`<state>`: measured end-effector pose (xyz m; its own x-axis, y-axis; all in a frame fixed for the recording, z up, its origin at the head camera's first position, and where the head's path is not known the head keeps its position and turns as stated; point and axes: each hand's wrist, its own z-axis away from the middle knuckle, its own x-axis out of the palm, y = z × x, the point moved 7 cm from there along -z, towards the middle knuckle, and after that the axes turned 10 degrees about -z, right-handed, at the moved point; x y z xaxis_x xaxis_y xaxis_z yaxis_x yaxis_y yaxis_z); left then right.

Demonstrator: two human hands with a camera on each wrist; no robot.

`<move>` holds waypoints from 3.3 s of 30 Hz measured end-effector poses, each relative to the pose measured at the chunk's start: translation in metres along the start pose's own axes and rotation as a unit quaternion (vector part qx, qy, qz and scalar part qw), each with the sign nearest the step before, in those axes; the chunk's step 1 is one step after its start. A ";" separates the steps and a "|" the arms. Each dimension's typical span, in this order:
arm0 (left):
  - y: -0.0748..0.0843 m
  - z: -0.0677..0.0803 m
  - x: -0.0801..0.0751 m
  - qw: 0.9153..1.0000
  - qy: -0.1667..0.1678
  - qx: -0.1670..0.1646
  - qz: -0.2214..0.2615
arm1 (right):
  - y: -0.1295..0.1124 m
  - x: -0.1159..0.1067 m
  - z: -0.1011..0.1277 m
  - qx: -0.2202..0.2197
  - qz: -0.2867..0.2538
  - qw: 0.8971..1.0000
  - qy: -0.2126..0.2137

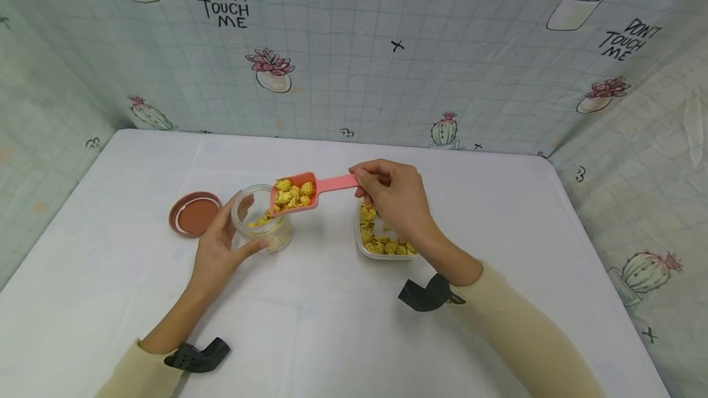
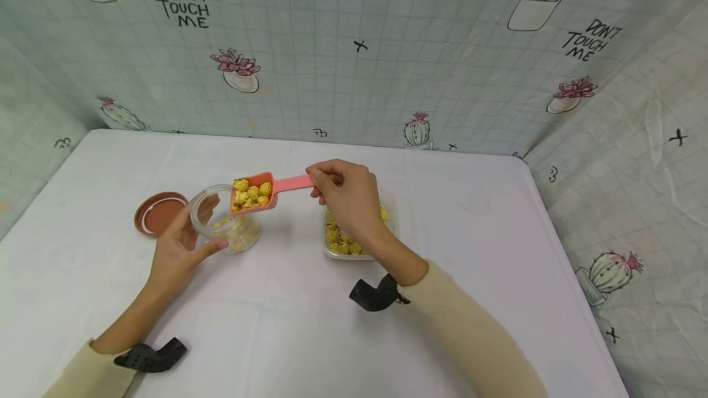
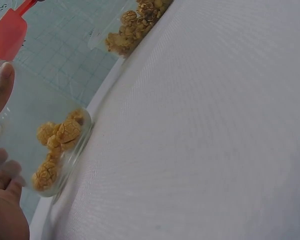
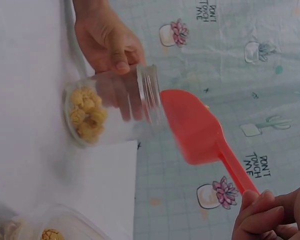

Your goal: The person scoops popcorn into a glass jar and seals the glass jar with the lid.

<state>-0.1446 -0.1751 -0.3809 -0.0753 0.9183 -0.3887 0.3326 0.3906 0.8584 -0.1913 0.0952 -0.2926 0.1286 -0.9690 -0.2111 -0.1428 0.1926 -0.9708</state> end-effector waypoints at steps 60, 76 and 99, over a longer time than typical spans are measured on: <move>-0.019 -0.002 -0.001 1.000 0.001 0.000 0.026 | -0.061 0.006 -0.016 -0.051 0.125 0.988 -0.069; -0.017 0.012 -0.008 0.999 -0.022 -0.026 -0.027 | -0.027 -0.054 0.005 0.005 0.132 0.991 -0.022; 0.030 0.062 -0.002 0.985 0.008 0.071 0.154 | 0.023 -0.136 0.035 -0.014 0.219 0.975 0.025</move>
<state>-0.0762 -0.1695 -0.3752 0.0358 0.9932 -0.1104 0.4694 0.0808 0.8793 -0.1773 0.2367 -0.2898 0.0014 -0.8008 -0.5990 -0.2007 0.5866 -0.7847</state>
